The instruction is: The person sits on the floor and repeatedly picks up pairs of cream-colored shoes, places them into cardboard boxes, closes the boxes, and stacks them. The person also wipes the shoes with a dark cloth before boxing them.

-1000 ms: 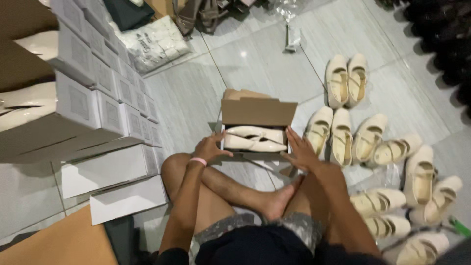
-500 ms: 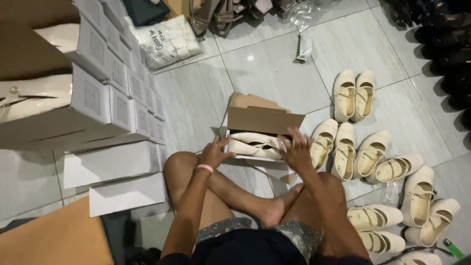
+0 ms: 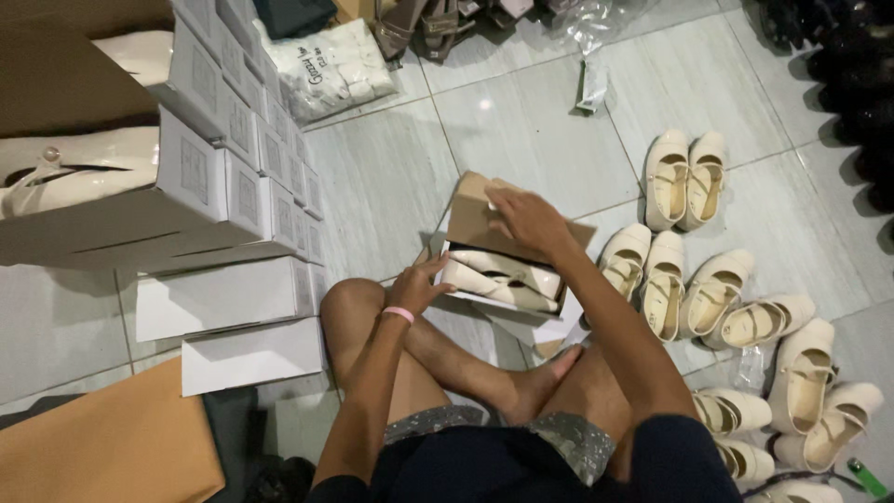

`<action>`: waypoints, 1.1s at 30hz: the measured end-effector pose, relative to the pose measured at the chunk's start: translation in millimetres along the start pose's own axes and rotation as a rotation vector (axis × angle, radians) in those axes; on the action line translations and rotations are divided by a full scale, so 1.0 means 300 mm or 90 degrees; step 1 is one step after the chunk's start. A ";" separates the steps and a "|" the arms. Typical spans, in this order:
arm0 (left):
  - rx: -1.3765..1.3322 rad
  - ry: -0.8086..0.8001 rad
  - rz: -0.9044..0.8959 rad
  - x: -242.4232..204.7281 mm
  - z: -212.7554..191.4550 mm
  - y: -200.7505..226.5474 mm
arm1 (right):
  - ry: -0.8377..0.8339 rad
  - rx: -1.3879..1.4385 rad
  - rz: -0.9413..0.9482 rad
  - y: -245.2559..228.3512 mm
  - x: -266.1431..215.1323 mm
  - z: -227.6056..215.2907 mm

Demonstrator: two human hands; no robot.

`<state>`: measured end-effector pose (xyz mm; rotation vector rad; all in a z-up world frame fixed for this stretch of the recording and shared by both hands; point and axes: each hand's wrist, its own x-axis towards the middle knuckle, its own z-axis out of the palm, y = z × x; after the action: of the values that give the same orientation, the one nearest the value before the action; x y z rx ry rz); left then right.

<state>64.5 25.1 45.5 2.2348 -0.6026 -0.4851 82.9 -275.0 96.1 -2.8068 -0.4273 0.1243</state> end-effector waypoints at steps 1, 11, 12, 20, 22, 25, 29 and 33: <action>0.023 0.013 0.036 0.004 0.001 -0.008 | 0.017 0.032 -0.028 -0.011 -0.029 0.000; 0.060 0.209 0.157 -0.074 0.060 -0.038 | -0.267 -0.126 -0.008 -0.237 -0.463 0.063; 0.103 0.195 0.147 -0.086 0.053 -0.035 | -0.232 -0.106 -0.013 -0.230 -0.478 0.075; 0.219 0.085 0.430 -0.023 0.046 0.048 | -0.057 -0.031 -0.019 -0.181 -0.526 0.196; 0.184 0.045 0.462 -0.012 0.083 0.056 | -0.074 -0.029 -0.018 -0.180 -0.531 0.209; 0.255 0.054 0.514 0.018 0.118 0.027 | -0.041 -0.021 -0.025 -0.180 -0.526 0.216; 0.276 0.078 0.523 0.007 0.146 -0.030 | -0.032 -0.032 -0.034 -0.181 -0.531 0.224; 0.284 0.145 0.524 -0.020 0.185 -0.060 | 0.011 0.013 -0.062 -0.163 -0.571 0.221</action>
<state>36.0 7.5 -2.7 2.1345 -1.5105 0.3482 -102.2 -263.8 54.8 -2.7593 -0.5552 0.0830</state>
